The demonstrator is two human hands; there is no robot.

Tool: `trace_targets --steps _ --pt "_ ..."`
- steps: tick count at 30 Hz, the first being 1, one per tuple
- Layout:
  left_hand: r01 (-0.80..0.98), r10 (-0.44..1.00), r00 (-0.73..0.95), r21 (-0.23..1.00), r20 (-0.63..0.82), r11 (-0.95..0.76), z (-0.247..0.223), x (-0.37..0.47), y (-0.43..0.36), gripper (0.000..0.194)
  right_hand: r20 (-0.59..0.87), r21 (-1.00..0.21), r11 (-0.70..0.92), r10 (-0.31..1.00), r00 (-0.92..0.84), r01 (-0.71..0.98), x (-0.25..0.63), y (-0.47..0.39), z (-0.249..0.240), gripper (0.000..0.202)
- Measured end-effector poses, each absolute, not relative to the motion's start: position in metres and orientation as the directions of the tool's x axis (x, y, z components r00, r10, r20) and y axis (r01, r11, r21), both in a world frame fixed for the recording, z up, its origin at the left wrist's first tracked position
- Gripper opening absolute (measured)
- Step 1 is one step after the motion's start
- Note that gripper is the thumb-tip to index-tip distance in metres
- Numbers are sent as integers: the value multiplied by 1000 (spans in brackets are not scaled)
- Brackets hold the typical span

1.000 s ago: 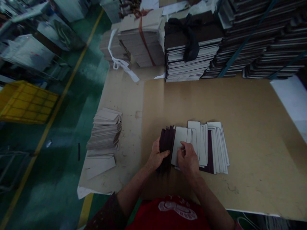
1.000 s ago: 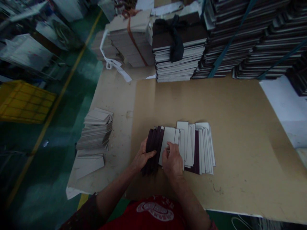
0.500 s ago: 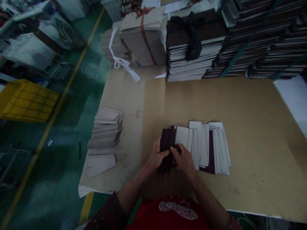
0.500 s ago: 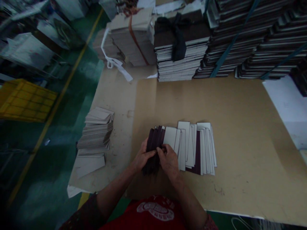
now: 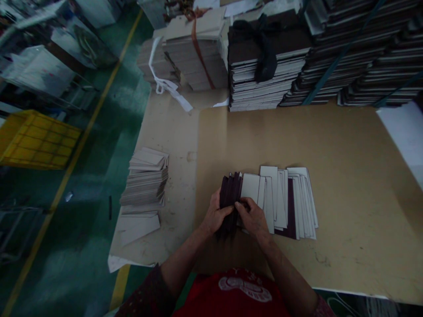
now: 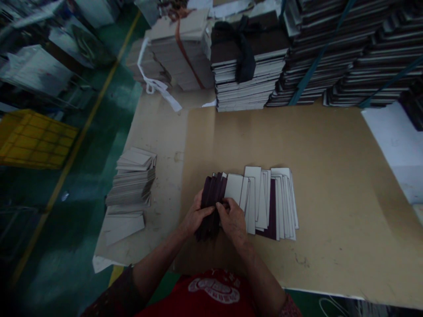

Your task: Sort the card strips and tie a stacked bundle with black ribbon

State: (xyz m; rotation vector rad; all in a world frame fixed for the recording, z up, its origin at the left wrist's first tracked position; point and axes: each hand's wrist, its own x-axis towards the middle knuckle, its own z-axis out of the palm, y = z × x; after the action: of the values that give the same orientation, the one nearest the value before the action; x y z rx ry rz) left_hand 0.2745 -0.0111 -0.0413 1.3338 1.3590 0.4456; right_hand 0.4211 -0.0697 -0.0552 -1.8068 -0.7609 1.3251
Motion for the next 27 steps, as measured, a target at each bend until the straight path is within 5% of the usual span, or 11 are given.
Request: trace_targets --steps 11,20,24,27 --pt "430 868 268 858 -418 281 -41 275 -9 77 -445 -869 -486 849 286 90 421 -72 -60 40" --pt "402 870 259 866 -420 298 -45 274 -12 80 -116 -660 -459 844 524 594 428 -87 -63 38" --pt "420 868 281 866 -409 272 -45 273 -11 79 -97 -834 -302 904 415 462 419 -79 -59 33" --pt "443 873 275 859 -403 257 -41 275 -10 77 -267 -882 -375 897 352 284 411 -74 -55 38"
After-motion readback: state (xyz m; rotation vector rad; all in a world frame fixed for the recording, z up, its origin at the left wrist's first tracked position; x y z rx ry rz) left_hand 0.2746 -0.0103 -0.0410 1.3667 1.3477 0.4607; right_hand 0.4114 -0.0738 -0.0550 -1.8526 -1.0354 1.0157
